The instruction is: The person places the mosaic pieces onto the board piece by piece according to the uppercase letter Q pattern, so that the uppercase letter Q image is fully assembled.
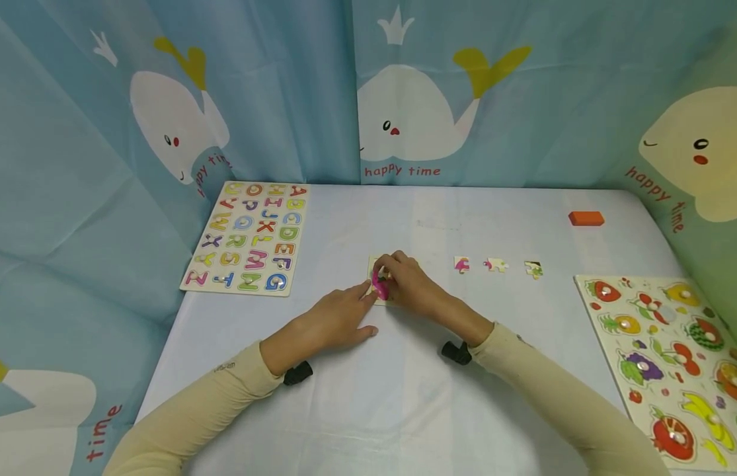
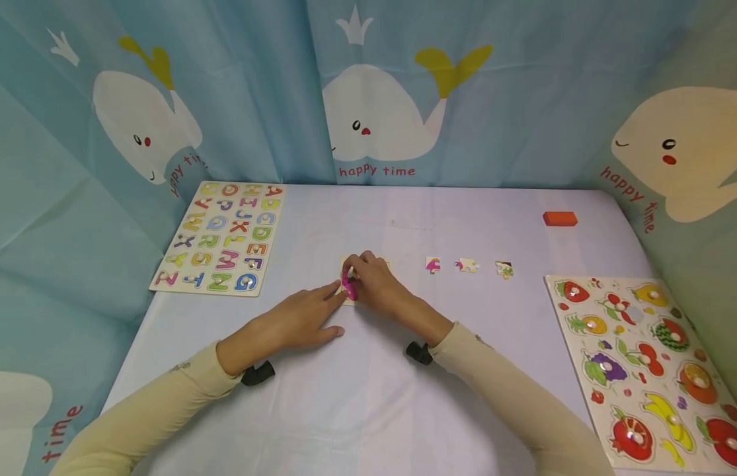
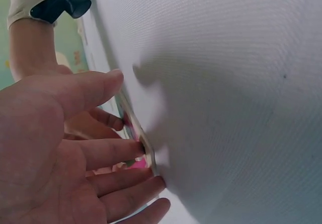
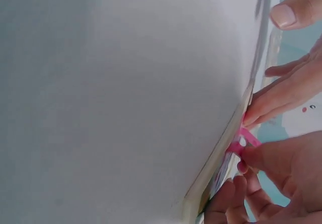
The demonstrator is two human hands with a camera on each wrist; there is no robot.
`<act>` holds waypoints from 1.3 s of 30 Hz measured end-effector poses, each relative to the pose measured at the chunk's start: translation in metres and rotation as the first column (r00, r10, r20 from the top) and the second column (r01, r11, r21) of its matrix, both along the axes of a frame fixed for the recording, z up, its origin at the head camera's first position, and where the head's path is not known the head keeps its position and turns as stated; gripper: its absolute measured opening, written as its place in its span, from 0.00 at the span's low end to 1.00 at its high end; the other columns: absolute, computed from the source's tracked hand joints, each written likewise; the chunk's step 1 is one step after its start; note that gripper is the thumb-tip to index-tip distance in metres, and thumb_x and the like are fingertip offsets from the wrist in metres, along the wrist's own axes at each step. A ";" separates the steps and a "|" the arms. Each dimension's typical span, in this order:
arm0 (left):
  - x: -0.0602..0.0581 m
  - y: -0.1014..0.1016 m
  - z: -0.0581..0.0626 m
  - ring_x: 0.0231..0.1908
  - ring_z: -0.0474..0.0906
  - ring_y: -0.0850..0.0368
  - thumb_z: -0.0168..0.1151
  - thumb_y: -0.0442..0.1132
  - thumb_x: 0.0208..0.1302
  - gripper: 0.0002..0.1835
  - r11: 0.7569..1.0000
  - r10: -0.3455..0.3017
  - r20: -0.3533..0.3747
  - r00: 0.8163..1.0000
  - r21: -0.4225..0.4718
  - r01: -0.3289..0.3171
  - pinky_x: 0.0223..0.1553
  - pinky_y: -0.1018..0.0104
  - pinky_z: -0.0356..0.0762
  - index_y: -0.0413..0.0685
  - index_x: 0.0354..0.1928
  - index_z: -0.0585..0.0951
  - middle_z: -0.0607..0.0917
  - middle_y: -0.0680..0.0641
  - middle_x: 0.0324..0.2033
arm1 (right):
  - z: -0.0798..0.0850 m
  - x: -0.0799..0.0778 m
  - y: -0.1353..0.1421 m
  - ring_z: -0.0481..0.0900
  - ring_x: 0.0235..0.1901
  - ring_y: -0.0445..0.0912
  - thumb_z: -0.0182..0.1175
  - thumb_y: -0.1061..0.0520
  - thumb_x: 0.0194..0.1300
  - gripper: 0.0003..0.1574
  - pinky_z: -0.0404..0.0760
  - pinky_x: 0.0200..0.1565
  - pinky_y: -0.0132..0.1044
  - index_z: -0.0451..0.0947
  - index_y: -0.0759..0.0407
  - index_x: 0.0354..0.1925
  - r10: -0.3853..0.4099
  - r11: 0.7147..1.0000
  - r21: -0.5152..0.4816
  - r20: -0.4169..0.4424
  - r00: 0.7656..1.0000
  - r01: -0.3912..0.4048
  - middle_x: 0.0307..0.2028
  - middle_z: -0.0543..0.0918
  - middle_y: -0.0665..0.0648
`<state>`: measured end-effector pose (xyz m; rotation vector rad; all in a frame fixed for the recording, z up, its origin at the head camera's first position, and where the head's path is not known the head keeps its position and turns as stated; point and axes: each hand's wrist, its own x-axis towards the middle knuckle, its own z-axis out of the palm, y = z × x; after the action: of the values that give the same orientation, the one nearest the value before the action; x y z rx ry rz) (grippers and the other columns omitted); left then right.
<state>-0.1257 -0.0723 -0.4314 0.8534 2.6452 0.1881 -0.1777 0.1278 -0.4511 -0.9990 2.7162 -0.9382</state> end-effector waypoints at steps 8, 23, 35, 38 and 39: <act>0.000 0.001 0.001 0.78 0.66 0.43 0.62 0.58 0.76 0.41 1.000 0.002 0.007 1.000 -0.010 -0.002 0.75 0.46 0.71 0.40 0.79 0.67 0.63 0.37 0.81 | 0.005 -0.005 0.001 0.77 0.39 0.50 0.54 0.73 0.74 0.15 0.81 0.44 0.42 0.76 0.62 0.54 -0.010 1.000 -0.019 0.082 0.997 0.012 0.40 0.80 0.62; 0.001 0.001 0.001 0.80 0.63 0.43 0.61 0.59 0.77 0.41 1.000 0.009 0.020 1.000 -0.011 -0.009 0.77 0.49 0.67 0.40 0.80 0.65 0.63 0.37 0.81 | 0.046 0.000 0.045 0.84 0.48 0.52 0.63 0.64 0.75 0.07 0.81 0.50 0.48 0.79 0.60 0.50 -0.184 0.983 0.008 0.184 0.966 0.186 0.43 0.87 0.58; 0.003 0.001 0.001 0.81 0.62 0.44 0.62 0.59 0.76 0.42 0.999 0.034 0.039 0.999 -0.010 -0.034 0.78 0.48 0.67 0.42 0.81 0.65 0.62 0.39 0.82 | 0.050 -0.003 0.129 0.85 0.48 0.54 0.65 0.58 0.76 0.05 0.80 0.45 0.40 0.84 0.60 0.45 -0.292 0.956 0.080 0.219 0.931 0.281 0.41 0.90 0.59; 0.003 0.001 0.001 0.81 0.62 0.44 0.61 0.59 0.76 0.42 1.000 0.029 0.037 0.999 -0.011 -0.028 0.78 0.48 0.67 0.42 0.81 0.65 0.62 0.38 0.82 | 0.044 -0.002 0.140 0.86 0.48 0.52 0.66 0.58 0.76 0.06 0.80 0.44 0.36 0.84 0.60 0.45 -0.284 0.959 0.093 0.262 0.923 0.269 0.40 0.90 0.57; 0.003 0.002 0.001 0.81 0.62 0.44 0.62 0.59 0.76 0.42 1.000 0.028 0.035 0.999 -0.011 -0.028 0.78 0.48 0.67 0.42 0.81 0.65 0.62 0.38 0.82 | 0.042 -0.002 0.143 0.85 0.48 0.52 0.66 0.58 0.75 0.06 0.80 0.44 0.35 0.84 0.61 0.44 -0.281 0.960 0.097 0.272 0.920 0.264 0.40 0.89 0.57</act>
<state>-0.1227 -0.0707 -0.4307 0.8028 2.6240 0.1945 -0.1794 0.2704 -0.4090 -0.4376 2.6565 -0.9499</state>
